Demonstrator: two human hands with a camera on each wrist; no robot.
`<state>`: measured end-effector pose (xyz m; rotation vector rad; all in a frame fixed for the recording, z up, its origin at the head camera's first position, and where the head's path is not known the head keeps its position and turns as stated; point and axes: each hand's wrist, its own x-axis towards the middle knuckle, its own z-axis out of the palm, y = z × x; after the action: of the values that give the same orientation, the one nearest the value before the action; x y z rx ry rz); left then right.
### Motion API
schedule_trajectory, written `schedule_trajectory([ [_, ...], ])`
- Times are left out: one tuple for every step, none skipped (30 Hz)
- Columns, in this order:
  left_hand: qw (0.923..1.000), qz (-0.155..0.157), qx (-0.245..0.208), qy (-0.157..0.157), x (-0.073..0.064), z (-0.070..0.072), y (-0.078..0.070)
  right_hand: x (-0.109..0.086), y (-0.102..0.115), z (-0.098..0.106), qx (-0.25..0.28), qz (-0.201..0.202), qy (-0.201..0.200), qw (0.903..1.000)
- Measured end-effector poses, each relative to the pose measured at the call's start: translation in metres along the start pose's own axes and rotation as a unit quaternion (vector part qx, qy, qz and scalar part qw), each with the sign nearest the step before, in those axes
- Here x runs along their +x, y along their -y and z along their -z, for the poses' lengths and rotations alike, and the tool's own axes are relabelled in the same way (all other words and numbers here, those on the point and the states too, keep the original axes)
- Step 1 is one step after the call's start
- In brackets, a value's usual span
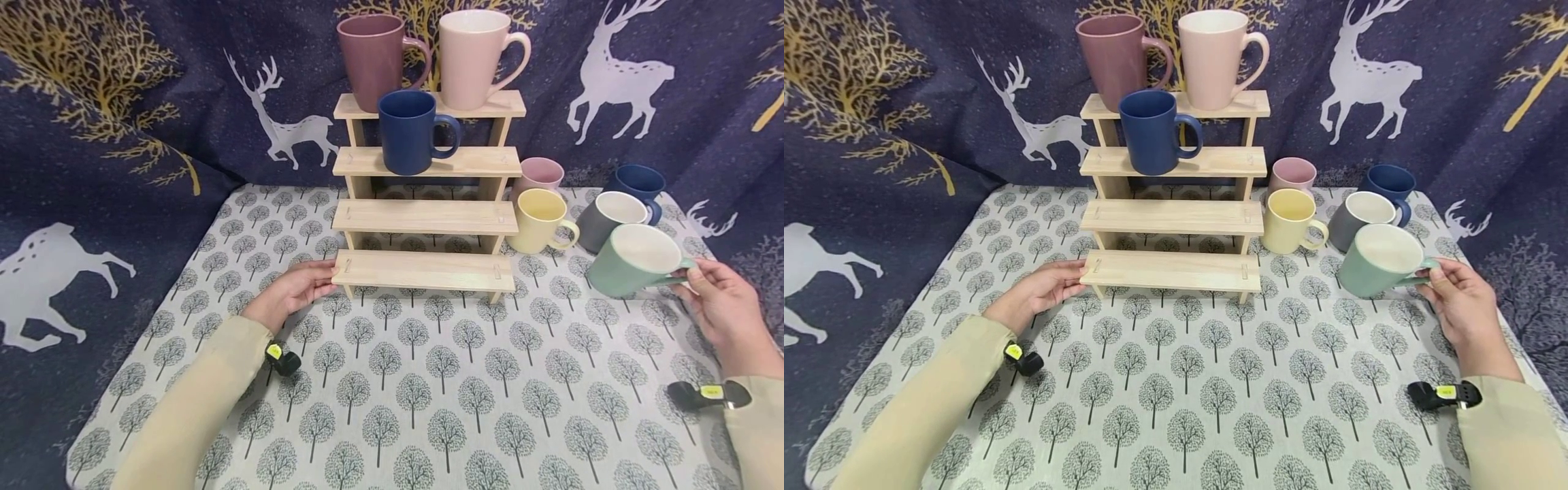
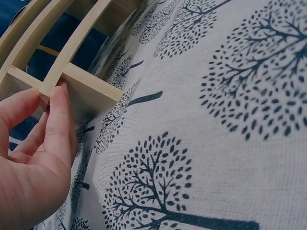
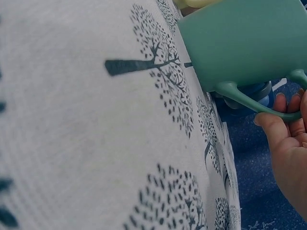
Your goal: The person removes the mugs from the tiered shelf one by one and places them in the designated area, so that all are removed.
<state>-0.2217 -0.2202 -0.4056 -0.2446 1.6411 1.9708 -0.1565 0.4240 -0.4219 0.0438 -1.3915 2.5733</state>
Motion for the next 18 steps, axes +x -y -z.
schedule_trajectory([
  [1.0000, -0.001, 0.000, 0.001, 0.0001, 0.0002, 0.0002, 0.0001, 0.0001, 0.0001, 0.004, -0.002, 0.000, 1.0000],
  [1.0000, -0.001, -0.001, 0.003, 0.0000, 0.0002, 0.0002, 0.0002, 0.0002, 0.0002, 0.003, -0.003, -0.001, 1.0000],
  [1.0000, -0.001, 0.000, 0.000, 0.0002, 0.0002, 0.0000, 0.0002, 0.0003, 0.0002, 0.003, -0.003, -0.001, 1.0000],
  [1.0000, 0.000, 0.001, -0.001, 0.0002, 0.0000, -0.0001, 0.0003, 0.0003, 0.0002, 0.003, -0.004, -0.002, 1.0000],
  [1.0000, -0.001, 0.001, -0.001, -0.0003, -0.0001, -0.0005, 0.0004, 0.0006, 0.0002, 0.000, -0.004, -0.003, 1.0000],
  [1.0000, -0.001, 0.002, 0.000, -0.0004, 0.0000, -0.0008, 0.0005, 0.0008, 0.0003, -0.006, -0.004, -0.004, 1.0000],
  [1.0000, -0.001, 0.002, -0.001, -0.0005, -0.0001, -0.0010, 0.0006, 0.0009, 0.0002, -0.008, -0.005, -0.006, 0.9999],
  [1.0000, -0.001, 0.000, 0.001, -0.0008, 0.0001, -0.0012, 0.0006, 0.0009, 0.0000, -0.012, -0.006, -0.008, 0.9999],
  [1.0000, -0.001, 0.001, 0.001, -0.0009, 0.0001, -0.0014, 0.0006, 0.0013, 0.0000, -0.014, -0.008, -0.009, 0.9998],
  [1.0000, -0.003, 0.002, 0.004, -0.0012, 0.0001, -0.0017, 0.0006, 0.0016, -0.0001, -0.014, -0.011, -0.011, 0.9998],
  [1.0000, -0.003, 0.002, 0.004, -0.0012, 0.0000, -0.0017, 0.0005, 0.0018, -0.0003, -0.012, -0.012, -0.012, 0.9998],
  [1.0000, -0.003, 0.003, 0.005, -0.0012, 0.0000, -0.0017, 0.0004, 0.0018, -0.0005, -0.008, -0.014, -0.012, 0.9998],
  [1.0000, -0.004, 0.003, 0.007, -0.0016, -0.0001, -0.0018, 0.0004, 0.0021, -0.0007, -0.004, -0.017, -0.013, 0.9998],
  [0.9999, -0.005, 0.002, 0.009, -0.0021, -0.0002, -0.0019, 0.0003, 0.0022, -0.0008, -0.004, -0.018, -0.013, 0.9998],
  [0.9999, -0.005, 0.005, 0.007, -0.0021, -0.0006, -0.0019, 0.0004, 0.0025, -0.0008, -0.001, -0.019, -0.013, 0.9997],
  [1.0000, -0.005, 0.004, 0.007, -0.0021, -0.0005, -0.0017, 0.0004, 0.0026, -0.0010, 0.000, -0.019, -0.012, 0.9997],
  [1.0000, -0.004, 0.004, 0.006, -0.0022, -0.0006, -0.0015, 0.0005, 0.0026, -0.0011, 0.000, -0.019, -0.012, 0.9997],
  [1.0000, -0.004, 0.005, 0.007, -0.0024, -0.0006, -0.0015, 0.0005, 0.0028, -0.0009, -0.003, -0.019, -0.013, 0.9997],
])
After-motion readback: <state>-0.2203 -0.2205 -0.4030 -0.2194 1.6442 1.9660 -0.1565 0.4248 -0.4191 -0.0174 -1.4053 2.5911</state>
